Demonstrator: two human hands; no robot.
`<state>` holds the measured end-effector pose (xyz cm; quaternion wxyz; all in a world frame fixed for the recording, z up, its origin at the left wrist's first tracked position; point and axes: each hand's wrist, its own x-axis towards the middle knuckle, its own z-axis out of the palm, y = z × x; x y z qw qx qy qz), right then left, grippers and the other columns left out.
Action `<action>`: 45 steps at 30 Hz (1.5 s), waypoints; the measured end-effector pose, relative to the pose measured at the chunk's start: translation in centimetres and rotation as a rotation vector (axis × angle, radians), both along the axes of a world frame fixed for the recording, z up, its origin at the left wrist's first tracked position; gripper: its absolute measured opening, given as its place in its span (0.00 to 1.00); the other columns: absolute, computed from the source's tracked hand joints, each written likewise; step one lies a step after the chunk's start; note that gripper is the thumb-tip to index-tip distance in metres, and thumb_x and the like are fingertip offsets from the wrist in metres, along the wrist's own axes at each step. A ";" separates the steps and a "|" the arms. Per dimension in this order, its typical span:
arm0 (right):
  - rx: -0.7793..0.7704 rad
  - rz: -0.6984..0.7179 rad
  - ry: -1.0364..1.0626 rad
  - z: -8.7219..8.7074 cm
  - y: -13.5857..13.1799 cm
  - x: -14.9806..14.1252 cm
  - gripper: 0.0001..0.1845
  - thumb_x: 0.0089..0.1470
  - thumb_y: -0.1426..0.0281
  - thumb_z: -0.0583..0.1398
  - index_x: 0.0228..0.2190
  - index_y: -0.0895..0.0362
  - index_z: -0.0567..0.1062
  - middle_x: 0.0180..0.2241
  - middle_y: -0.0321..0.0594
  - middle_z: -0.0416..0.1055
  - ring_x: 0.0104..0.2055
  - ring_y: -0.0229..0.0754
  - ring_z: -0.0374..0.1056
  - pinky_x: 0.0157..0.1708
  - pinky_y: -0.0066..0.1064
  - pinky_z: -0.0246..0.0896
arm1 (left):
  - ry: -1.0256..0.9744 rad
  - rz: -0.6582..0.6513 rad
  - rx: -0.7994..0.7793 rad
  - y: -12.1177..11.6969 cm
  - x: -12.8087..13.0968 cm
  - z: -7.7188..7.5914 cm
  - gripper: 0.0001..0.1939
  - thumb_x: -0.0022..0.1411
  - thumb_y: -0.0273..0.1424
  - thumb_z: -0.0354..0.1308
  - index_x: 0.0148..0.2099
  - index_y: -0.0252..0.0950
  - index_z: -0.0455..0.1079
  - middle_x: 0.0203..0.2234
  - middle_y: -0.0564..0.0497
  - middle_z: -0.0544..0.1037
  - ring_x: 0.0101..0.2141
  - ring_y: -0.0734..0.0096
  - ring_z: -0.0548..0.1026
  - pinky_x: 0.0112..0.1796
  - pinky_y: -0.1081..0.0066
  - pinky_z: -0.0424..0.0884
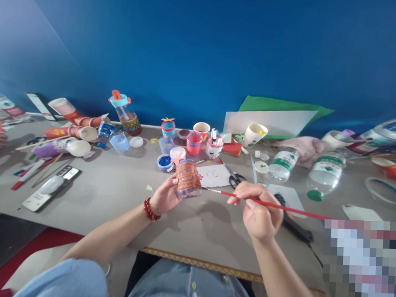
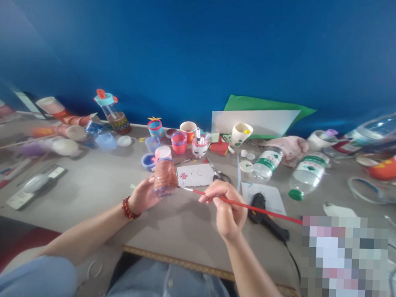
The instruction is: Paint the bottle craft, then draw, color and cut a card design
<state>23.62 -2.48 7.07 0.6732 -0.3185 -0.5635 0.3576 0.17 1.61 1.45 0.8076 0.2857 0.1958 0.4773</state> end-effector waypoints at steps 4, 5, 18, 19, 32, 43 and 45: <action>0.008 0.038 0.015 -0.2 0.1 -0.1 0.13 0.50 0.78 0.53 0.31 0.56 0.77 0.23 0.40 0.76 0.26 0.44 0.68 0.24 0.36 0.60 | -0.007 -0.006 -0.001 0.1 0.0 0.0 0.23 0.59 0.35 0.62 0.55 0.34 0.69 0.47 0.42 0.79 0.51 0.53 0.75 0.52 0.58 0.69; 0.010 0.051 0.004 -0.3 0.2 -0.1 0.13 0.51 0.78 0.53 0.31 0.55 0.77 0.24 0.40 0.76 0.26 0.44 0.68 0.24 0.35 0.60 | -0.006 -0.002 -0.002 0.1 0.0 -0.1 0.22 0.59 0.35 0.62 0.55 0.34 0.70 0.46 0.42 0.79 0.51 0.53 0.75 0.52 0.58 0.69; -0.053 -0.010 -0.025 0.0 0.3 -0.2 0.11 0.48 0.77 0.54 0.28 0.56 0.76 0.21 0.40 0.75 0.24 0.43 0.68 0.22 0.35 0.60 | -0.013 0.009 -0.006 0.4 0.0 -0.3 0.22 0.59 0.35 0.62 0.54 0.34 0.69 0.44 0.44 0.79 0.49 0.57 0.76 0.51 0.60 0.69; -0.044 -0.032 -0.019 0.0 0.3 -0.2 0.11 0.47 0.77 0.54 0.27 0.56 0.76 0.21 0.40 0.74 0.24 0.43 0.67 0.22 0.35 0.60 | -0.012 0.008 -0.004 0.4 0.0 -0.4 0.22 0.59 0.35 0.62 0.54 0.34 0.69 0.44 0.44 0.79 0.49 0.57 0.76 0.52 0.60 0.69; -0.037 -0.114 -0.185 -1.3 0.5 -1.4 0.14 0.64 0.69 0.53 0.45 0.52 0.78 0.42 0.43 0.78 0.36 0.43 0.72 0.41 0.42 0.68 | 0.030 0.012 -0.004 0.1 0.1 -0.3 0.25 0.56 0.29 0.62 0.57 0.35 0.69 0.51 0.43 0.77 0.51 0.55 0.76 0.53 0.59 0.68; 0.112 0.072 -0.217 -2.8 0.6 -2.0 0.22 0.65 0.69 0.52 0.59 0.47 0.66 0.60 0.46 0.65 0.59 0.50 0.64 0.52 0.53 0.69 | 0.059 -0.044 0.018 -0.2 0.3 0.5 0.28 0.57 0.29 0.63 0.60 0.36 0.67 0.53 0.43 0.76 0.51 0.57 0.76 0.52 0.62 0.69; 0.158 0.090 -0.273 -3.0 0.7 -2.0 0.23 0.65 0.69 0.52 0.60 0.46 0.65 0.60 0.47 0.65 0.60 0.51 0.63 0.56 0.55 0.65 | 0.084 -0.045 0.017 -0.2 0.3 0.6 0.27 0.57 0.29 0.62 0.60 0.35 0.67 0.53 0.43 0.76 0.52 0.56 0.75 0.52 0.62 0.69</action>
